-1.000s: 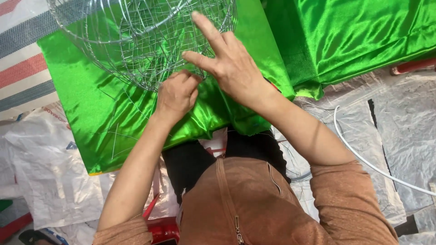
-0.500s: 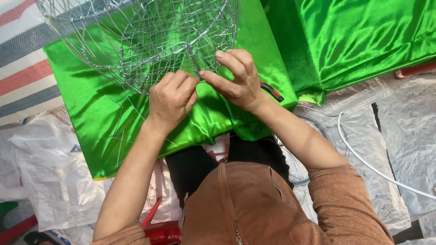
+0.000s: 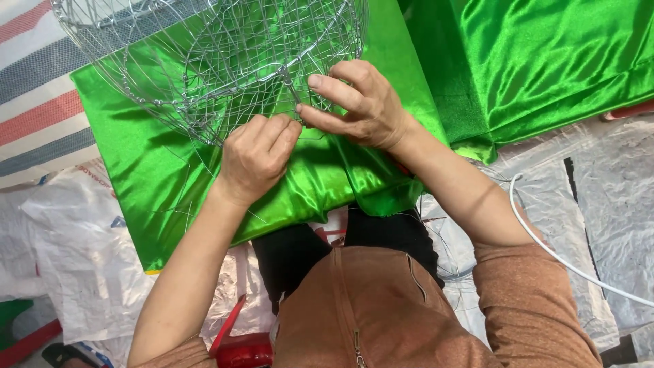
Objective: Assembling a wire mesh structure by cutting and twisting wire pieces using pliers to secure joints.
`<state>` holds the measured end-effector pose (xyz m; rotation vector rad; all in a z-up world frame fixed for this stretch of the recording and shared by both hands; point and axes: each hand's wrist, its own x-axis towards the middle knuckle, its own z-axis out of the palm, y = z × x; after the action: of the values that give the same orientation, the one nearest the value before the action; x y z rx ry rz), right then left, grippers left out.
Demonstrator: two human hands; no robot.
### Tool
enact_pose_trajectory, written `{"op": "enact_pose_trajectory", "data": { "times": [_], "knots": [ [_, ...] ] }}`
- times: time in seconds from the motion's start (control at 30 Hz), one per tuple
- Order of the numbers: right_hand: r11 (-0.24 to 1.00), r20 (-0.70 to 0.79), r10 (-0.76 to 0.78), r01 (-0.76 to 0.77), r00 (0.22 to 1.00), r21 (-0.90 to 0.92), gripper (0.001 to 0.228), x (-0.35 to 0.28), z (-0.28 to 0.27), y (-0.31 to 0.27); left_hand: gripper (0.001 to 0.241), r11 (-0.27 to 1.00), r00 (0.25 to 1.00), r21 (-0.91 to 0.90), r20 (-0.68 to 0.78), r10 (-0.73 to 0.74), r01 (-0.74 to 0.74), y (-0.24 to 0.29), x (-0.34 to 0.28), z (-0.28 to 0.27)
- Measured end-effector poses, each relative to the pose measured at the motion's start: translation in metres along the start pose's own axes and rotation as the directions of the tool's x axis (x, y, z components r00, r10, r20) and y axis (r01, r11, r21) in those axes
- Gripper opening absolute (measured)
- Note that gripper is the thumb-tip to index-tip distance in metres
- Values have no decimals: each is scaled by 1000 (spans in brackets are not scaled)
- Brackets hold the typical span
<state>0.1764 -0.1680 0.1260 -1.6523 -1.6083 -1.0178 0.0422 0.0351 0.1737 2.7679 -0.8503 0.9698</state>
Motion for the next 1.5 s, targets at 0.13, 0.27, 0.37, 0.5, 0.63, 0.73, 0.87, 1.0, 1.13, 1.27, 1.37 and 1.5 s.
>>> {"op": "enact_pose_trajectory", "data": {
  "times": [0.13, 0.27, 0.37, 0.5, 0.63, 0.73, 0.87, 1.0, 1.13, 1.27, 1.37, 1.5],
  "knots": [
    [999, 2, -42, 42, 999, -9, 30, 12, -3, 5, 11, 1000, 1000, -11, -5, -26, 26, 0, 3, -1],
    [996, 49, -77, 78, 996, -31, 35, 16, -5, 10, 13, 998, 999, 45, -8, -47, 48, -1, 7, -3],
    [984, 104, -151, 160, 983, -80, 23, 21, -7, 18, 10, 993, 1000, 120, 13, -16, 14, 0, 11, -9],
    [979, 171, -175, 191, 969, -78, 18, 32, -13, 19, 8, 982, 1000, 187, 5, -12, 11, 2, 11, -10],
    [996, 219, 38, -55, 975, 75, 34, 35, -16, 10, 6, 976, 1000, 217, -15, -27, 30, 4, 11, -10],
    [981, 340, 153, -185, 928, 65, 49, 55, -33, 4, 6, 970, 999, 242, -16, -34, 36, 6, 9, -8],
    [953, 472, 298, -288, 830, -95, 113, 84, -56, 8, 7, 958, 998, 279, -27, -52, 58, 7, 13, -7],
    [940, 556, 338, -298, 760, -164, 122, 103, -46, 12, 8, 949, 997, 306, -34, -74, 81, 4, 19, -12],
    [904, 536, 338, -425, 774, 43, 97, 117, -46, 10, 7, 939, 997, 337, -16, -73, 74, 5, 15, -12],
    [877, 560, 325, -465, 762, 123, 93, 120, -52, 12, 12, 927, 998, 371, -36, -44, 55, 8, 16, -12],
    [910, 606, 320, -413, 728, 16, 112, 110, -44, 12, 7, 941, 996, 328, -61, -71, 87, 7, 14, -8],
    [950, 544, 313, -259, 778, -176, 129, 89, -31, 19, 7, 936, 990, 323, -65, -126, 141, 6, 15, -8]
  ]
}}
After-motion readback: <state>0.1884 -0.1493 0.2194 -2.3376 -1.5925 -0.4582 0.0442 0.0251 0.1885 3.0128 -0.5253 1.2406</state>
